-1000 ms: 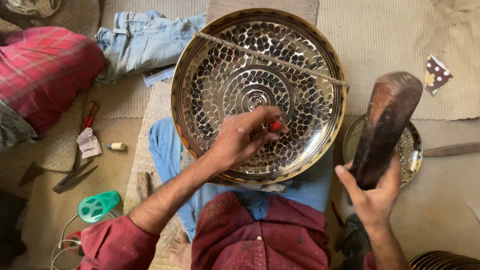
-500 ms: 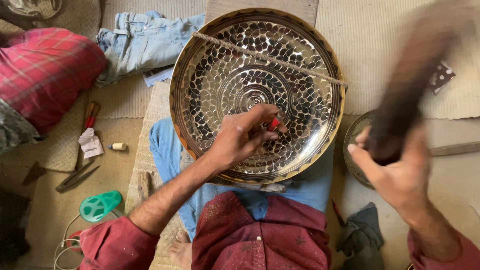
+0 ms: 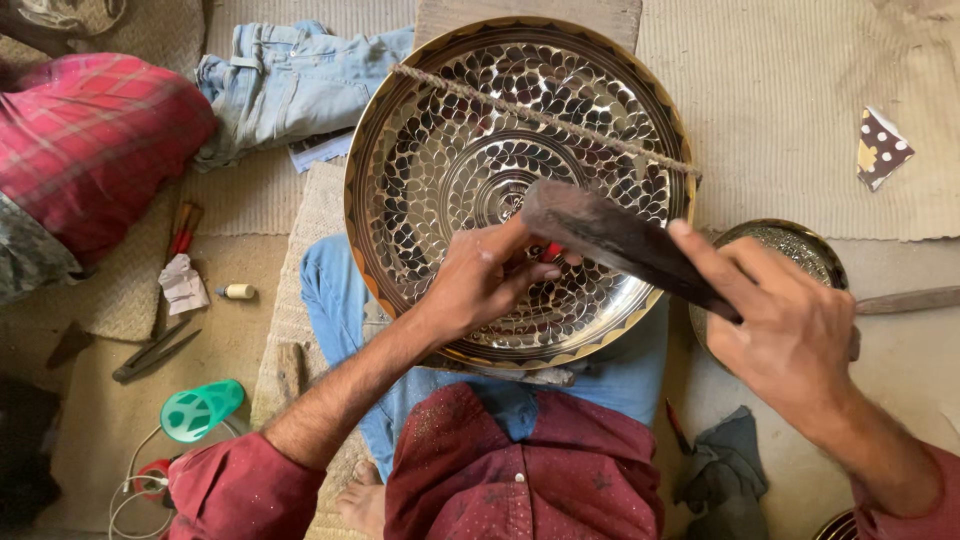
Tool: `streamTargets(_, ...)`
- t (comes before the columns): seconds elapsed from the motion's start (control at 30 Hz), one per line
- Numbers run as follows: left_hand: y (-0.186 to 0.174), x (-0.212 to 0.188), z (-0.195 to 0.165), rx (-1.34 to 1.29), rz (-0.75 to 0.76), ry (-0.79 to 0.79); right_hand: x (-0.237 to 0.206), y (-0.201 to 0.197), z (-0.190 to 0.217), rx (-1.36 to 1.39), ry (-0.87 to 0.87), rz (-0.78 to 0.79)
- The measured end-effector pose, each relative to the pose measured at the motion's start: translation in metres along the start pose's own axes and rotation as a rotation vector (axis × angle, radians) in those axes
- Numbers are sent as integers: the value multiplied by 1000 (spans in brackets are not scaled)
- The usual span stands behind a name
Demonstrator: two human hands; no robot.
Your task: The person sits on the floor holding a red punch against a large decorative brass tray and strikes the punch with a wooden mallet, working the patterned surface section by section. They reposition the punch repeatedly across the tray to shape the embossed design.
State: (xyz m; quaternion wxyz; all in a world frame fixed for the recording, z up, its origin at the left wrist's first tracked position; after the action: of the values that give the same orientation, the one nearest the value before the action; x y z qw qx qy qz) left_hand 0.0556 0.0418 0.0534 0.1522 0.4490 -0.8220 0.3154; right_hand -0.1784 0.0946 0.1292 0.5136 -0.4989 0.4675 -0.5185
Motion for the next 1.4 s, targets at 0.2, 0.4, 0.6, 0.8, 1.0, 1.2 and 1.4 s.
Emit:
streamTargets(0.2,-1,1,-1,-6,5,-15,4,-4,4,51,9,32)
streamTargets(0.4,-5,4,-9,-38,-12,-15,7,-1,4,-7,17,47)
streamTargets(0.6,-5,5,-9,-12,-6,-19,9,-1,1,-13,-20,39)
streamTargets(0.8,-2,4,-5,-25,4,-32,12,7,-9,-121,64,142)
streamTargets(1.0,-1,4,-5,-37,3,-40,12,4,-7,-144,40,127)
streamTargets(1.2,-4,4,-11,-32,-23,3,15,2,-7,-20,68,140)
streamTargets(1.4,-3,3,-9,-2,-27,11,13,5,-5,-142,15,133)
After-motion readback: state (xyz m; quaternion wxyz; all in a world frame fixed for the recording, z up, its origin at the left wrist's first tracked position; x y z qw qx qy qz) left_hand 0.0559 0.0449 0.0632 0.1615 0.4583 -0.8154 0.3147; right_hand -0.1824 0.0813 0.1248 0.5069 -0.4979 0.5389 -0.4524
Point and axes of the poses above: each hand's wrist, its own x-axis towards the middle knuckle, its own y-axis out of the palm, z = x × y, the point moved 6 cm from there along x, towards the middle knuckle, and after that the axes turned 14 degrees about y, right-handed, at the moved point
